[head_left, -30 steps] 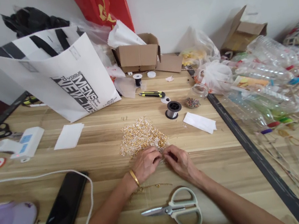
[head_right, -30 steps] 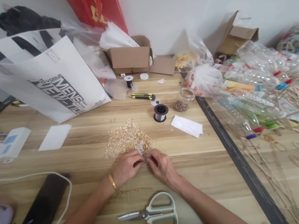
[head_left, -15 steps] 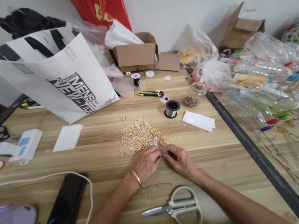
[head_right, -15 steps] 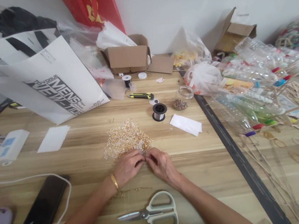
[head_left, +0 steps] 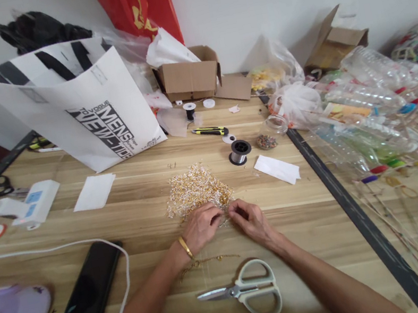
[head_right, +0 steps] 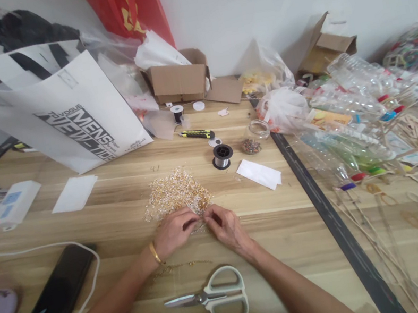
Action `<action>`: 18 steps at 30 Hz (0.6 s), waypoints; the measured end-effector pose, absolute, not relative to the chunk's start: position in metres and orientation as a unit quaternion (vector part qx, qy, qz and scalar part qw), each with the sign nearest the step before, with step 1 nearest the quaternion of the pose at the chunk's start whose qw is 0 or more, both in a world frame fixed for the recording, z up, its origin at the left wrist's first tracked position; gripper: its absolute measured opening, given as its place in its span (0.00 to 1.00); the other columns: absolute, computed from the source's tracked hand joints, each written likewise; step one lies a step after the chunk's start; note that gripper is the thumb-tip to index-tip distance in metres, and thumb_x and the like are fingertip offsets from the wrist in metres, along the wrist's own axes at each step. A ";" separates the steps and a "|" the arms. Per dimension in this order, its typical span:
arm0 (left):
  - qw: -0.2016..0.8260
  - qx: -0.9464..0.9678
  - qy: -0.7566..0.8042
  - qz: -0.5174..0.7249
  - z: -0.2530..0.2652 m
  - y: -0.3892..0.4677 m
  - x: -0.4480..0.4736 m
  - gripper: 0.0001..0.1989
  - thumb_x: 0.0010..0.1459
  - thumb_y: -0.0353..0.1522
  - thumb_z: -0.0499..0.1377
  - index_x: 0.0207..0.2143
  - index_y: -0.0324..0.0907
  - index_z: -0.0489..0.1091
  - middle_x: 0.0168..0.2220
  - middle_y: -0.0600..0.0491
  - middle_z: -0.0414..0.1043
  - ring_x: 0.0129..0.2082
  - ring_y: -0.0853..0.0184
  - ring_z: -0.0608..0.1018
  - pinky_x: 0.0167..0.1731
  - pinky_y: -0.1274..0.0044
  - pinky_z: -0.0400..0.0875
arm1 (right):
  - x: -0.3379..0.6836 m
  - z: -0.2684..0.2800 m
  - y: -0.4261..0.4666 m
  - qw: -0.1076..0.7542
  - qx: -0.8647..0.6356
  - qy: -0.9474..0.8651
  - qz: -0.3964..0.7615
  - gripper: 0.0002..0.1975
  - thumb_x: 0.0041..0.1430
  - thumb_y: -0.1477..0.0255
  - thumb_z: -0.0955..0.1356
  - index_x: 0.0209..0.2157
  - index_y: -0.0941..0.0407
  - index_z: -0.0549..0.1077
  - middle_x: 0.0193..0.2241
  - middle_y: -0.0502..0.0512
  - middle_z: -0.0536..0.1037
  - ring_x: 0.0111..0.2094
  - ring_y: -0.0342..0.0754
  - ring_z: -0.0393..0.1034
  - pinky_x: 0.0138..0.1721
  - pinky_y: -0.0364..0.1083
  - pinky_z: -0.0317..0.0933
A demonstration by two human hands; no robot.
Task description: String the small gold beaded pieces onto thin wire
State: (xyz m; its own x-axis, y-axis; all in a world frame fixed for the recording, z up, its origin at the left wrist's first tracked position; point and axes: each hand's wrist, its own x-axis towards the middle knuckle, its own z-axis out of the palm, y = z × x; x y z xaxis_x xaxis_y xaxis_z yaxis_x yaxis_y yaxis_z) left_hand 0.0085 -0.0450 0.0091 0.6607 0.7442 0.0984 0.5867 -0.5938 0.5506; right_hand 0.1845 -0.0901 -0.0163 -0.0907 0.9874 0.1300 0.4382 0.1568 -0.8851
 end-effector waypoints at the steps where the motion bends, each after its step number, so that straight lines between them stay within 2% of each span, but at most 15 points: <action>1: 0.248 0.875 0.381 0.168 0.009 -0.044 0.008 0.06 0.57 0.26 0.55 0.32 0.40 0.73 0.32 0.53 0.72 0.33 0.69 0.73 0.35 0.78 0.66 | 0.185 -0.017 -0.090 0.394 -0.547 -0.649 0.352 0.05 0.57 0.72 0.63 0.29 0.58 0.68 0.21 0.47 0.67 0.21 0.41 0.59 0.22 0.39 0.52; 18: 0.244 0.857 0.393 0.227 0.009 -0.031 -0.004 0.06 0.56 0.26 0.56 0.31 0.41 0.73 0.32 0.52 0.73 0.34 0.68 0.73 0.37 0.76 0.67 | 0.187 -0.018 -0.089 0.391 -0.541 -0.648 0.367 0.05 0.57 0.71 0.63 0.29 0.58 0.68 0.20 0.47 0.66 0.21 0.40 0.57 0.22 0.39 0.51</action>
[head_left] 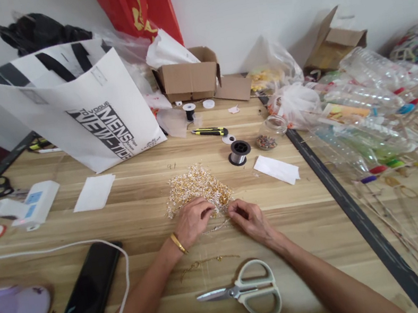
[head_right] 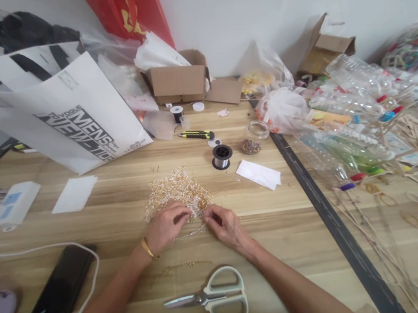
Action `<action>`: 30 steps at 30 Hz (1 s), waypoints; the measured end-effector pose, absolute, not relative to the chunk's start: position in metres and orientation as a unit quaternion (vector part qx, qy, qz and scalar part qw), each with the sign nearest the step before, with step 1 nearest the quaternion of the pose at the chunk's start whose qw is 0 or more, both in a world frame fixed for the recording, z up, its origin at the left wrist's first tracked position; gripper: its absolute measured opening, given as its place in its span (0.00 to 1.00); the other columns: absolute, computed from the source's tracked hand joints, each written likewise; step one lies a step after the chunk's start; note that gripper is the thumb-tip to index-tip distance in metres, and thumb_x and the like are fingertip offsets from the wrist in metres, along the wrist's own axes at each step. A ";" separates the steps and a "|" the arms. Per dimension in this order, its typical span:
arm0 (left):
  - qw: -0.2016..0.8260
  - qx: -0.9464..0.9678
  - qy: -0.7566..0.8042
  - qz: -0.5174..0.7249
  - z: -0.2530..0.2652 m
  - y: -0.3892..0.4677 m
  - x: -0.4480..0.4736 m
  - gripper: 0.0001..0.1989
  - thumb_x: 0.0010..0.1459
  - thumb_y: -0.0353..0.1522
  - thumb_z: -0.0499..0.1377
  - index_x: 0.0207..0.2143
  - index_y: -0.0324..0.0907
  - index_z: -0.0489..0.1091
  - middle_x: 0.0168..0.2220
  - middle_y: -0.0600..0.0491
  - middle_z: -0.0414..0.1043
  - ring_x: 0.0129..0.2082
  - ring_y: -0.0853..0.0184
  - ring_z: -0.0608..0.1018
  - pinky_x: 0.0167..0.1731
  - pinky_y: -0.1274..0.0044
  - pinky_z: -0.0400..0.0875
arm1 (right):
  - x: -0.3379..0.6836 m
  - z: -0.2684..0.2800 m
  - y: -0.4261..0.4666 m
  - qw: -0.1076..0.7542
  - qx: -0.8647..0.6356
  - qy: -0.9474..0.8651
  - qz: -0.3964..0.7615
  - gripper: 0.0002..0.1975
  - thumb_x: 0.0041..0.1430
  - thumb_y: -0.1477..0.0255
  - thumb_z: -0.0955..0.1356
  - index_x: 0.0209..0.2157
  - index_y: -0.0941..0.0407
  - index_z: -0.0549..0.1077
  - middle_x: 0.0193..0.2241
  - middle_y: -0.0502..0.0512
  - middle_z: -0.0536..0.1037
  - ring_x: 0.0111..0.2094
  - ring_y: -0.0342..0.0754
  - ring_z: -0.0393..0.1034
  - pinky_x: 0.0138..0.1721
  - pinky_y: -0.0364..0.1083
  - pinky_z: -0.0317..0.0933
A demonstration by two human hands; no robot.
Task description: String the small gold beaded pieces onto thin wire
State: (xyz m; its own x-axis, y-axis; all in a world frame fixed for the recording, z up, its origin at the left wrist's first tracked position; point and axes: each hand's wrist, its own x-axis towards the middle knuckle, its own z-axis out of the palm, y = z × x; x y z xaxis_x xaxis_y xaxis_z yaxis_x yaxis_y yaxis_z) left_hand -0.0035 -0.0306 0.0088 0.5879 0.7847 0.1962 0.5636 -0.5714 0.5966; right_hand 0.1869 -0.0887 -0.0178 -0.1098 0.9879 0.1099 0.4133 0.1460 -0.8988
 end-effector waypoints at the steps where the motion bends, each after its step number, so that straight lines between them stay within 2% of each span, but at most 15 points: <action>1: 0.242 0.859 0.391 0.224 0.009 -0.030 -0.004 0.06 0.56 0.26 0.57 0.31 0.41 0.73 0.31 0.52 0.73 0.34 0.67 0.73 0.37 0.76 0.67 | 0.187 -0.017 -0.089 0.391 -0.540 -0.648 0.369 0.05 0.57 0.72 0.63 0.29 0.58 0.67 0.20 0.47 0.66 0.21 0.40 0.57 0.22 0.39 0.51; 12: 0.221 0.874 0.374 0.216 0.007 -0.025 -0.009 0.06 0.54 0.25 0.58 0.29 0.42 0.74 0.30 0.52 0.73 0.36 0.65 0.70 0.38 0.74 0.65 | 0.186 -0.018 -0.090 0.403 -0.539 -0.654 0.346 0.06 0.58 0.71 0.63 0.29 0.58 0.68 0.22 0.49 0.68 0.22 0.41 0.60 0.23 0.40 0.53; 30: 0.144 0.909 0.344 0.185 0.008 -0.035 0.011 0.04 0.57 0.29 0.57 0.31 0.39 0.71 0.32 0.51 0.68 0.39 0.63 0.65 0.43 0.71 0.64 | 0.185 -0.013 -0.091 0.386 -0.546 -0.659 0.345 0.05 0.58 0.73 0.62 0.29 0.57 0.67 0.22 0.47 0.67 0.22 0.42 0.58 0.24 0.40 0.52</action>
State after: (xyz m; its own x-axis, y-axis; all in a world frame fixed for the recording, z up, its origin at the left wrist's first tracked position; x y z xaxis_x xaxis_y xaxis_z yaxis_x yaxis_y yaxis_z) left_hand 0.0107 -0.0351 0.0080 0.6944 0.6792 0.2375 0.5729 -0.7216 0.3887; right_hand 0.1847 -0.0912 -0.0134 -0.1062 0.9856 0.1314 0.4524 0.1656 -0.8763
